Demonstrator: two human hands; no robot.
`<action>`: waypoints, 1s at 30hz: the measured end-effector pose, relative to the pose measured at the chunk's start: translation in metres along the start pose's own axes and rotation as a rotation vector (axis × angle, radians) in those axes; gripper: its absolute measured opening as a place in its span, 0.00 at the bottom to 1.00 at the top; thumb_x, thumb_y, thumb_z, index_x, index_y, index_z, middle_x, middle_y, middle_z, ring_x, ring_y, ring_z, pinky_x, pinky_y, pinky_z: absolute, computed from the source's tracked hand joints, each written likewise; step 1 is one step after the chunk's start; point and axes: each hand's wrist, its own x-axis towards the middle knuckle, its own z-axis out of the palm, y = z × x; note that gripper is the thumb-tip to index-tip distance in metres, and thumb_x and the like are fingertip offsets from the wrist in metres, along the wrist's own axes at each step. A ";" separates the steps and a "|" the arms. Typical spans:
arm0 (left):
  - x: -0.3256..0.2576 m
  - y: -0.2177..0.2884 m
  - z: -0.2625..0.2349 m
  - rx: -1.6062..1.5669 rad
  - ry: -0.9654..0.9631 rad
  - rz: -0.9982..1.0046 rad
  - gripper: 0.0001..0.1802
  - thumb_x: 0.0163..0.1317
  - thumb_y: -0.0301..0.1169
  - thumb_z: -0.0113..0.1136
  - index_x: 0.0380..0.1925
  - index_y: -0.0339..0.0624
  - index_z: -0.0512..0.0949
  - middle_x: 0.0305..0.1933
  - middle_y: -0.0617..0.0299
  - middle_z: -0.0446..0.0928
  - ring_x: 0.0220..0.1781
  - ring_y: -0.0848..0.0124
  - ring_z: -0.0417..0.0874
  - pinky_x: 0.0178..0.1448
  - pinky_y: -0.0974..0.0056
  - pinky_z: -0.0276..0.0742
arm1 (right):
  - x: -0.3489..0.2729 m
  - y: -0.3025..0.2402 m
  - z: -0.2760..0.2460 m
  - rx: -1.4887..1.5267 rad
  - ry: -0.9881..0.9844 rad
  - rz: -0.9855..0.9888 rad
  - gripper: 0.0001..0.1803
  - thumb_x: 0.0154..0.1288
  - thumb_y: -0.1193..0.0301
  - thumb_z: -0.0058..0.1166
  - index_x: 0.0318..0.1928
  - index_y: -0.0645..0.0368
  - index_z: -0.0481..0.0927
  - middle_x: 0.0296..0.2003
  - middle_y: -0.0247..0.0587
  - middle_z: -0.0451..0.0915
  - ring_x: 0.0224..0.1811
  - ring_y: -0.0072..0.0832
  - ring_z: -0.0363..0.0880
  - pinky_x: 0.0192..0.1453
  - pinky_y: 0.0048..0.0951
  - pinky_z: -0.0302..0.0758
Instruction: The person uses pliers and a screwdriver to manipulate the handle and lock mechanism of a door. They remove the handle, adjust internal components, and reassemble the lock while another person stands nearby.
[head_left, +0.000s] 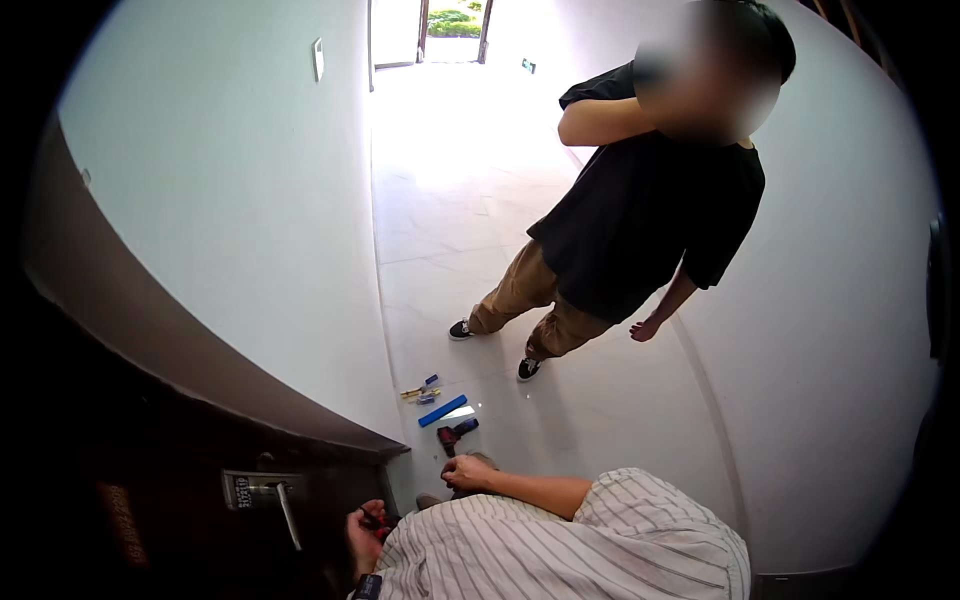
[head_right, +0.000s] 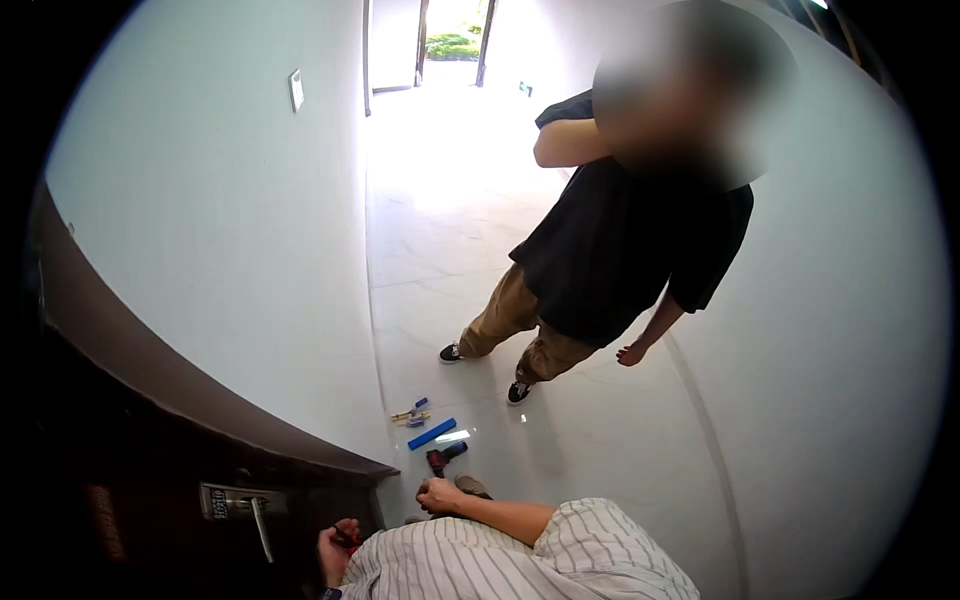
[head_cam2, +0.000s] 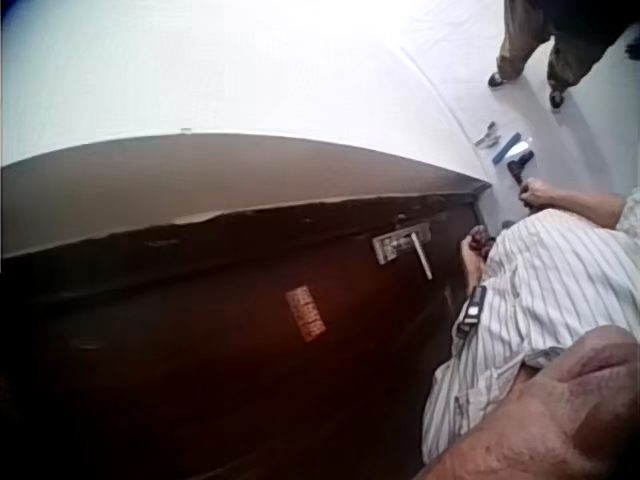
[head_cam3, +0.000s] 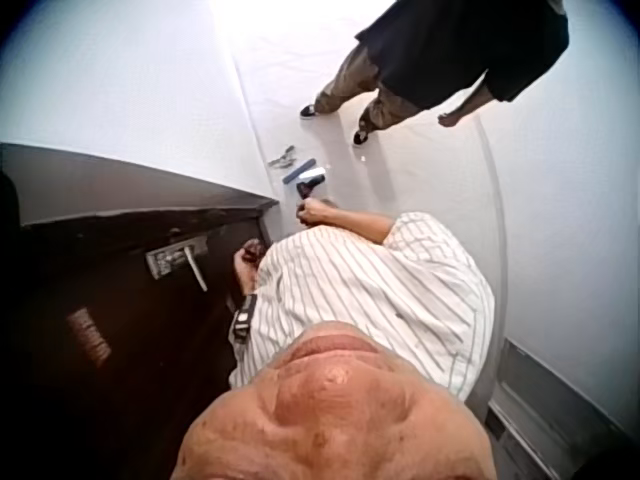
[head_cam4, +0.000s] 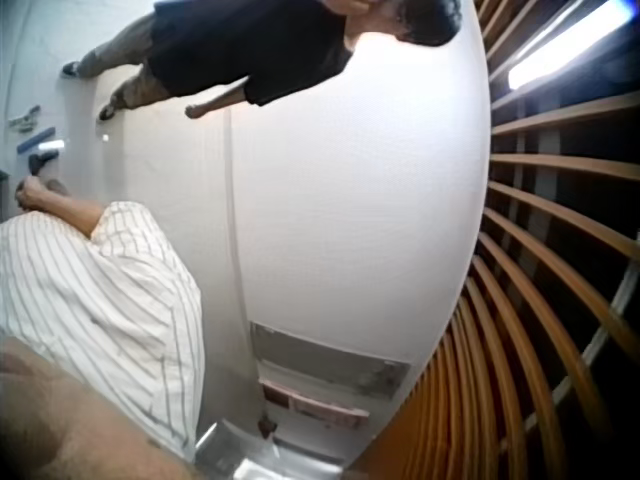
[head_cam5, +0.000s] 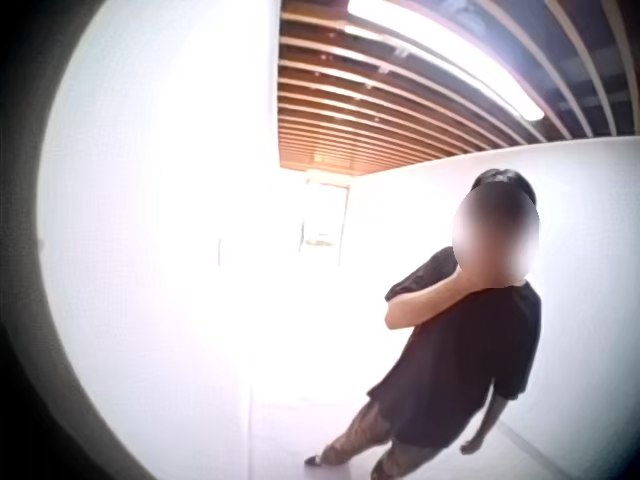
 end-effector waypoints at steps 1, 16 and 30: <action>-0.004 0.004 0.003 -0.010 -0.010 -0.009 0.20 0.59 0.38 0.46 0.43 0.40 0.80 0.47 0.57 0.83 0.49 0.64 0.79 0.55 0.58 0.74 | 0.002 0.005 0.002 -0.020 0.004 -0.018 0.18 0.63 0.62 0.50 0.44 0.61 0.85 0.37 0.46 0.87 0.36 0.34 0.86 0.45 0.32 0.80; 0.002 -0.020 -0.047 -0.170 0.161 -0.017 0.15 0.62 0.38 0.46 0.35 0.43 0.80 0.38 0.59 0.82 0.38 0.68 0.78 0.40 0.62 0.74 | 0.007 0.048 0.048 -0.140 0.145 -0.115 0.19 0.56 0.65 0.52 0.44 0.63 0.84 0.38 0.50 0.86 0.41 0.41 0.85 0.50 0.36 0.79; -0.026 0.012 -0.003 0.218 0.158 0.021 0.22 0.65 0.51 0.60 0.43 0.43 0.80 0.46 0.65 0.81 0.47 0.77 0.77 0.41 0.72 0.69 | 0.009 0.030 0.020 0.568 0.272 0.080 0.16 0.66 0.64 0.56 0.44 0.65 0.81 0.32 0.38 0.82 0.30 0.24 0.80 0.32 0.25 0.76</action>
